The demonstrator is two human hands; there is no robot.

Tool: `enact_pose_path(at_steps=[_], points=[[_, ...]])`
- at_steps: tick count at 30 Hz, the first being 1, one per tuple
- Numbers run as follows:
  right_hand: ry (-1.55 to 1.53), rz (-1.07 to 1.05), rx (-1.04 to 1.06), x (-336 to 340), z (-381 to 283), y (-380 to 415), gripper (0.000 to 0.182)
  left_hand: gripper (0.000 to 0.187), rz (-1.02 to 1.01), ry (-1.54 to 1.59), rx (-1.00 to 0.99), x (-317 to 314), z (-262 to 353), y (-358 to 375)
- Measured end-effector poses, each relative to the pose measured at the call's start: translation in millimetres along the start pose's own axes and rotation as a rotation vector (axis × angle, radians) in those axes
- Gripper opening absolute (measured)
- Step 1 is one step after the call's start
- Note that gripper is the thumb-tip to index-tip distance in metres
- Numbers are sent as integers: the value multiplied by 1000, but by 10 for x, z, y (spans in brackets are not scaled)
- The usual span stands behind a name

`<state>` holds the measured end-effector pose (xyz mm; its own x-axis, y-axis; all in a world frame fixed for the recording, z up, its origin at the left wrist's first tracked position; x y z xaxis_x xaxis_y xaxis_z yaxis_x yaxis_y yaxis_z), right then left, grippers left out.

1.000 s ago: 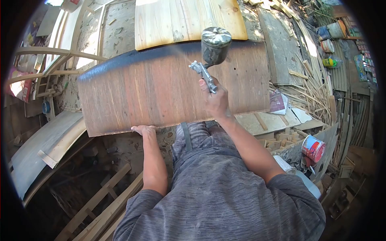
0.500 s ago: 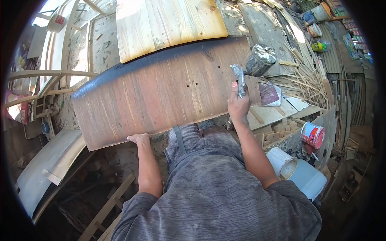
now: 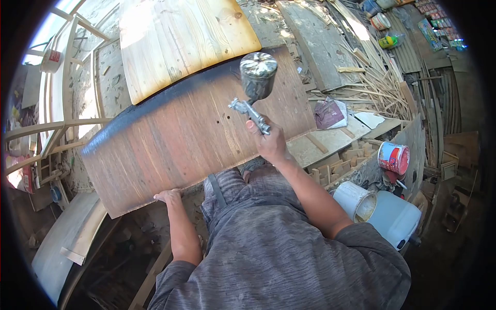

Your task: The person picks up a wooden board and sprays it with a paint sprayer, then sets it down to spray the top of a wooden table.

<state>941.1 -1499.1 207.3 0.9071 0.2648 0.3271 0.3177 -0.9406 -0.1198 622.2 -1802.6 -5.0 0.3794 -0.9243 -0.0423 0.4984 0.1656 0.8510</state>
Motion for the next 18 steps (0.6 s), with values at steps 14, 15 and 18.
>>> enact_pose_path(at_steps=[14, 15, 18], points=[[195, 434, -275, 1196, 743, -124, 46, 86, -16, -60, -8, -45, -51, 113], [180, 434, -253, 1138, 712, -119, 45, 86, -23, -55, -9, -50, -45, 125], [161, 416, -137, 828, 534, -133, 46, 86, -36, -32, -18, -58, -31, 140]])
Point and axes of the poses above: each hand's wrist, its own y-axis away from the middle knuckle, its own x-axis out of the back of the hand, z = x × y, the point moved 5 cm from there along -y, towards the middle knuckle, and after that the axes turned 7 degrees about -y, right-handed, at the moved point
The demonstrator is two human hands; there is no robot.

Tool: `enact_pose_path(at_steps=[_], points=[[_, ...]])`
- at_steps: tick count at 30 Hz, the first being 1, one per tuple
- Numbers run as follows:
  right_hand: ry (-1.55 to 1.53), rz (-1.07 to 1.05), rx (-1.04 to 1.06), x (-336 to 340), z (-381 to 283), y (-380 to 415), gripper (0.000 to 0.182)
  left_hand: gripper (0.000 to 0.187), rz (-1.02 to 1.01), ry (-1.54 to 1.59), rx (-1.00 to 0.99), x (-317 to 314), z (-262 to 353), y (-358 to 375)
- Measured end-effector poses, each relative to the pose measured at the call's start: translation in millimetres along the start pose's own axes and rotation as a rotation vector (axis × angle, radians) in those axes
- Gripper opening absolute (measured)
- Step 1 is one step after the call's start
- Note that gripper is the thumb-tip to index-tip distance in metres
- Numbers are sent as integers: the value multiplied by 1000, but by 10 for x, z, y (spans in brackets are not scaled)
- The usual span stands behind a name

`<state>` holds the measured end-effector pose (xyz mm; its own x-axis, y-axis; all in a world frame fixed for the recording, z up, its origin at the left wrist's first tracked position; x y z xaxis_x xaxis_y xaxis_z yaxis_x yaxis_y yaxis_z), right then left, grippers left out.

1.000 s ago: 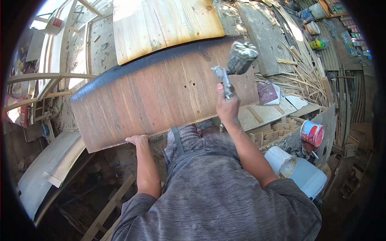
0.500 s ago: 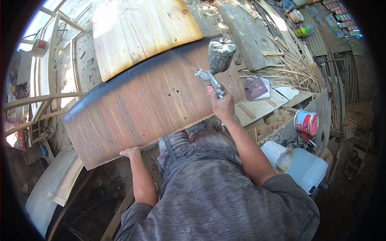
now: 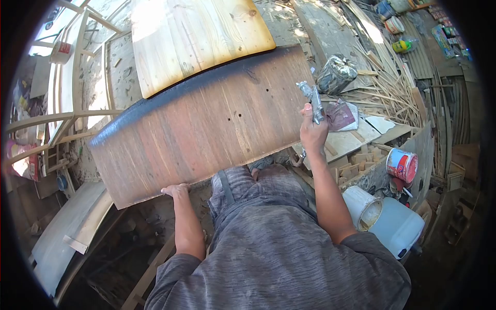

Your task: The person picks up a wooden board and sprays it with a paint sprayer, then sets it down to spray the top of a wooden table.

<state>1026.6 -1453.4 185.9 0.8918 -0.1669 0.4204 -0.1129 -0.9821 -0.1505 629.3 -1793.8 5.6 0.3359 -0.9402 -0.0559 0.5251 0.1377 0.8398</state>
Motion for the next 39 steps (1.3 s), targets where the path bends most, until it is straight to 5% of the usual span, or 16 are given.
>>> enact_pose_path(at_steps=[14, 19, 27, 39], points=[[-358, -583, 56, -1406, -969, 854, 45, 87, -99, 66, -10, -96, 61, -2], [-454, -873, -205, -1416, -1337, 882, 54, 87, -119, 126, -21, -109, 121, -35], [-417, -835, -127, -934, -1281, 816, 64, 88, -120, 162, -23, -16, 95, -87], [-381, -772, -253, 1075, -746, 1893, 37, 89, -5, 157, -151, 1002, 564, 402]])
Point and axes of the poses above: each hand's wrist, its own y-axis away from the middle knuckle, its own x-axis out of the back of the hand, z = x × y, the point moved 5 cm from there along -y, towards the middle knuckle, and after that the axes turned 7 degrees about -y, right-handed, at the moved point
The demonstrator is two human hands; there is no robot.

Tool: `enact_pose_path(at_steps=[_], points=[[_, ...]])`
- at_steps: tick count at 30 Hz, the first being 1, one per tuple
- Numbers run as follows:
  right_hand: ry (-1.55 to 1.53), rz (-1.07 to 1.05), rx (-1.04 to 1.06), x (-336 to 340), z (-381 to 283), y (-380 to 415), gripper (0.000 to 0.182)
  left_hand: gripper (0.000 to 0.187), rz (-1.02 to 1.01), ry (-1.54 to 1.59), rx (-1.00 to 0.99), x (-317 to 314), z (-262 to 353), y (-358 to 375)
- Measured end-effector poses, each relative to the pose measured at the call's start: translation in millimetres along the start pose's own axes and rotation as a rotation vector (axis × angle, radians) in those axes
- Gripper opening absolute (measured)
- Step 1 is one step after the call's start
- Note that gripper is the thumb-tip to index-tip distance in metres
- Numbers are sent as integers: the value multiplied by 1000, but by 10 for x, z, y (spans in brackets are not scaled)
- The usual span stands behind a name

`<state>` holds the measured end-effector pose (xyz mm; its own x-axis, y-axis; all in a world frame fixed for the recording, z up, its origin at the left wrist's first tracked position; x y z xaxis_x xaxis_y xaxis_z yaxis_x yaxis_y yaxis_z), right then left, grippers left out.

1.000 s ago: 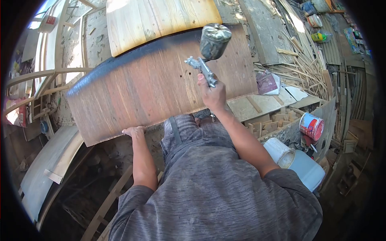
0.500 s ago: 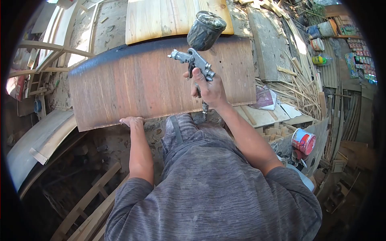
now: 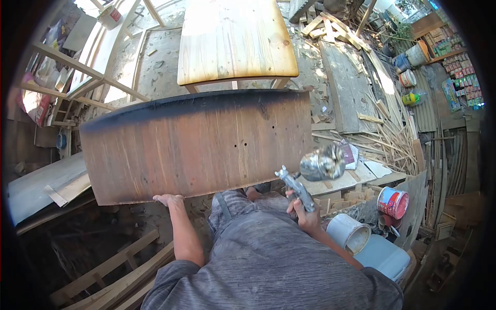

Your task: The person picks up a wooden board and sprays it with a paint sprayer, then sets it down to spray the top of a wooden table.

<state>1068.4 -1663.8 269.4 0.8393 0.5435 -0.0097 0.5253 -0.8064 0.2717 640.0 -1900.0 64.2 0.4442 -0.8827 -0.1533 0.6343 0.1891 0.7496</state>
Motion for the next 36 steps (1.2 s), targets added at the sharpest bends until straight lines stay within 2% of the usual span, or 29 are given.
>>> enact_pose_path(at_steps=[3, 6, 10, 12, 14, 17, 22, 24, 28, 29, 31, 34, 36], points=[[74, -45, 65, 47, -117, 278, 38, 89, 1, -11, -39, 154, 307, 170], [-51, -149, 73, 53, -174, 376, 41, 89, -19, -16, -72, 232, 581, 317], [-163, -133, 73, 32, -514, 430, 49, 91, -100, 51, -60, 204, 852, 529], [-6, -160, -19, 52, -765, 469, 57, 93, -139, 86, -42, 160, 956, 525], [-29, -51, 46, -114, -1246, 467, 60, 94, -165, 101, -24, 104, 1061, 418], [-60, 158, 164, -228, -1570, 478, 57, 97, -200, 60, -5, -227, 1180, 420], [-65, 502, 274, -254, -1539, 590, 54, 100, -375, -4, 55, -920, 1312, 121], [-69, 639, 308, -395, -1492, 645, 54, 100, -428, -6, 120, -1280, 1372, 182], [-72, 906, 359, -809, -1369, 699, 58, 97, -599, -38, 221, -1885, 1373, -376], [-52, 963, 363, -966, -1342, 707, 58, 97, -571, -128, 222, -1988, 1399, -498], [-22, 1097, 337, -1174, -1127, 808, 58, 95, -522, -302, 211, -2367, 1555, -689], [-34, 1166, 184, -1469, -769, 1033, 53, 94, -640, -379, 235, -2940, 1719, -872], [-7, 1295, 217, -1955, -943, 1023, 49, 94, -612, -433, 230, -3243, 1830, -914]])
Point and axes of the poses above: each hand's wrist, its own y-axis away from the middle knuckle, its own x-axis out of the back of the hand, z = x × y, the point moved 5 cm from there along -y, towards the middle knuckle, and after that the axes turned 7 degrees about -y, right-handed, at the moved point
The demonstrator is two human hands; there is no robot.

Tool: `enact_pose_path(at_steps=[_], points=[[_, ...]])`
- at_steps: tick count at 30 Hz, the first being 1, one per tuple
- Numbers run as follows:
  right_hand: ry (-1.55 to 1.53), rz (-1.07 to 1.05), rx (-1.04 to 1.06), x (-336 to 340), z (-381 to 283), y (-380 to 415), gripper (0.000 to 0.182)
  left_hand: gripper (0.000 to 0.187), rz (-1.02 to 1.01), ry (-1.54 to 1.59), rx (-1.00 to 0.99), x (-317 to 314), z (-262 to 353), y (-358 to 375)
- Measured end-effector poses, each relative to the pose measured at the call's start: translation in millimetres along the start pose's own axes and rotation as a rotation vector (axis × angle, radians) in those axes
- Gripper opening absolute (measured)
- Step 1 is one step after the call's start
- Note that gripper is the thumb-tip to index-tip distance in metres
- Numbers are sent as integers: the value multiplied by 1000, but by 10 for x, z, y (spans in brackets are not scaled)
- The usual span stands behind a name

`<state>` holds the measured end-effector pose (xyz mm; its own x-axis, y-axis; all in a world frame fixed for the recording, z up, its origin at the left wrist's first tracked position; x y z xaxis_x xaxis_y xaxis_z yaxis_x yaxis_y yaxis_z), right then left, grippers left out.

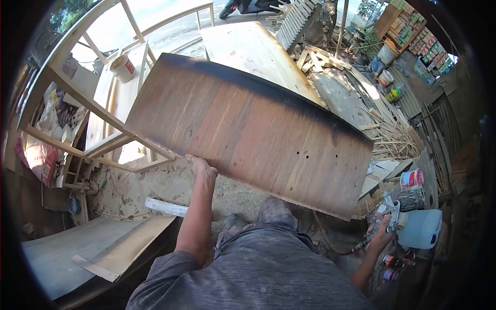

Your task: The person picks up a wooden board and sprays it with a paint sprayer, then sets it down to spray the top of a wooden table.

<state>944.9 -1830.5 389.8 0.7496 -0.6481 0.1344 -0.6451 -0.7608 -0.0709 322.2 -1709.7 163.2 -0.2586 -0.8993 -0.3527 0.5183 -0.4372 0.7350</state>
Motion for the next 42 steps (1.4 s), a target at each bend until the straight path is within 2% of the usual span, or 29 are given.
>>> enact_pose_path(at_steps=[4, 7, 9, 11, 14, 16, 18, 19, 22, 25, 27, 29, 32, 33, 34, 36, 39, 41, 42], points=[[13, 131, -48, -80, 36, 480, 48, 92, -52, -32, 17, -515, 394, -530], [81, 229, -60, -33, 288, 637, 50, 88, -73, -39, 49, -1033, 652, -622], [133, 324, -84, -62, 476, 717, 52, 85, -89, -68, -18, -1361, 819, -792], [163, 409, -78, -473, 269, 954, 55, 82, -100, -83, -32, -1558, 1034, -1149], [229, 487, -124, -517, 817, 1034, 55, 80, -172, -95, -8, -1917, 1426, -1837], [186, 536, -132, -955, 746, 1201, 56, 80, -256, -126, -42, -2022, 1792, -2132], [175, 583, -183, -1230, 774, 1361, 57, 81, -61, -319, -132, -1933, 2211, -2983], [204, 614, -241, -1158, 1064, 1376, 58, 82, 43, -415, -172, -1831, 2374, -3288], [233, 696, -378, -1242, 1319, 1658, 58, 84, 24, -375, -77, -1801, 2966, -2928], [246, 753, -212, -1476, 1264, 2033, 57, 85, -9, -383, -76, -1624, 3306, -3250], [246, 802, -279, -1722, 1189, 2267, 57, 85, -56, -379, -135, -1611, 3489, -3376], [292, 837, -412, -2180, 715, 2561, 59, 85, -154, -333, -185, -1724, 3643, -3425], [209, 851, -232, -2508, 635, 2769, 59, 83, -57, -456, -246, -1788, 4066, -3955], [210, 915, -245, -2649, 626, 2853, 58, 53, -93, -459, -177, -1848, 4247, -4108], [194, 925, -245, -2756, 589, 2865, 58, 56, -161, -448, -143, -1925, 4400, -4231], [171, 950, -278, -3101, 483, 3057, 57, 67, 41, -608, -281, -1883, 4737, -4838], [123, 1006, -231, -3886, 137, 3302, 56, 86, -235, -555, -76, -2005, 5163, -5636], [111, 1021, -225, -4183, -66, 3566, 53, 87, -249, -599, -111, -2101, 5503, -5857], [95, 1021, -224, -4304, -99, 3676, 50, 87, -238, -594, -67, -2197, 5633, -5681]])
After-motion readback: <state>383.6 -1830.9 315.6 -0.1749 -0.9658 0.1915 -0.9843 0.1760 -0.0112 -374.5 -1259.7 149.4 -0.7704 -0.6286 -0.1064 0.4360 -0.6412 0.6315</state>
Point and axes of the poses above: each hand's wrist, its own y-axis away from the middle knuckle, its own x-axis out of the back of the hand, z = x × y, the point moved 5 cm from there along -y, towards the middle knuckle, and after that the axes turned 7 degrees about -y, right-handed, at the moved point
